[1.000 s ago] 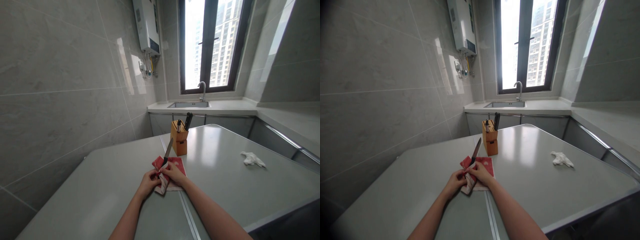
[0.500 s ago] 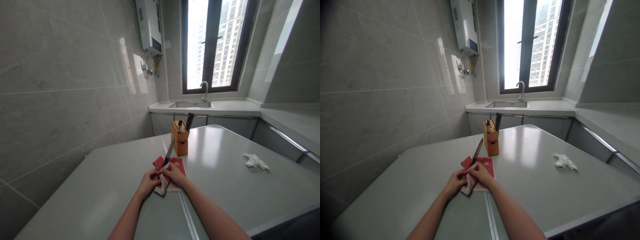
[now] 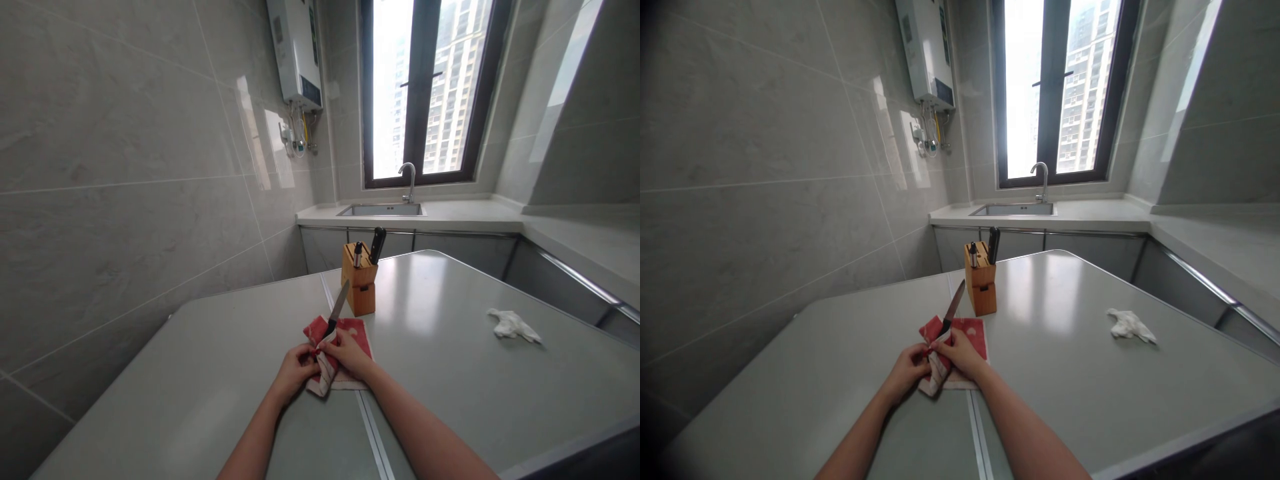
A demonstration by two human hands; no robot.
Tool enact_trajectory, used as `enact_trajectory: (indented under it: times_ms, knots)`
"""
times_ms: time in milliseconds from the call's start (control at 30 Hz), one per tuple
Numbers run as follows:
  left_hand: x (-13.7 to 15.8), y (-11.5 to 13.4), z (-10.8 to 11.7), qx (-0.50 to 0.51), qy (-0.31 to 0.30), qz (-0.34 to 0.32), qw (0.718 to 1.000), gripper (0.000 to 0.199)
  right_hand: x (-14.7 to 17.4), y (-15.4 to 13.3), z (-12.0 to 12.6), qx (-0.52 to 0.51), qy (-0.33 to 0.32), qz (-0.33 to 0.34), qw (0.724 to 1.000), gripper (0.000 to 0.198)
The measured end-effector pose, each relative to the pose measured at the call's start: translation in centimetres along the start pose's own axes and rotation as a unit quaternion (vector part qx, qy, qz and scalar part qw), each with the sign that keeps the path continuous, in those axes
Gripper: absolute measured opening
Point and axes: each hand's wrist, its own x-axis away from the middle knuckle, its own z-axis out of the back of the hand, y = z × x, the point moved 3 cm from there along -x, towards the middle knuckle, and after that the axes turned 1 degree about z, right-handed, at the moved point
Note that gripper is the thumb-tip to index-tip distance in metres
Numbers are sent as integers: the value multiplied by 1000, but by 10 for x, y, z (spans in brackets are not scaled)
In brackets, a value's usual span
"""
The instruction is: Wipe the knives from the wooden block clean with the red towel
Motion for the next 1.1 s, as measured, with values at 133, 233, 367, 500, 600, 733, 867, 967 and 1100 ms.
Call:
enact_trajectory:
  times_ms: [133,233,367,500,600,733,867,967,1100]
  knots:
    - [1,3,-1,12,-14,-8,1000,23,0,1,1,12,5,-4,1000,36]
    - [1,5,-1,9,-16,-6,1000,23,-1,2,1,13,8,-1,1000,37]
    - [2,6,-1,-2,-8,2,1000,26,-2,5,1,11,16,-3,1000,34]
    - [1,6,-2,-3,2,4,1000,25,-3,4,1,5,7,9,1000,32]
    - [1,5,-2,3,-5,1,1000,25,-2,5,1,18,12,4,1000,32]
    - [1,6,-2,10,-15,-4,1000,23,-2,8,2,20,24,-7,999,32]
    - [2,6,-1,8,-11,-1,1000,24,-2,9,3,23,31,-20,999,29]
    - [2,5,-1,7,-3,6,1000,25,-2,5,3,31,29,-29,999,26]
    - [2,3,-1,13,2,11,1000,25,-1,0,2,28,25,-24,999,24]
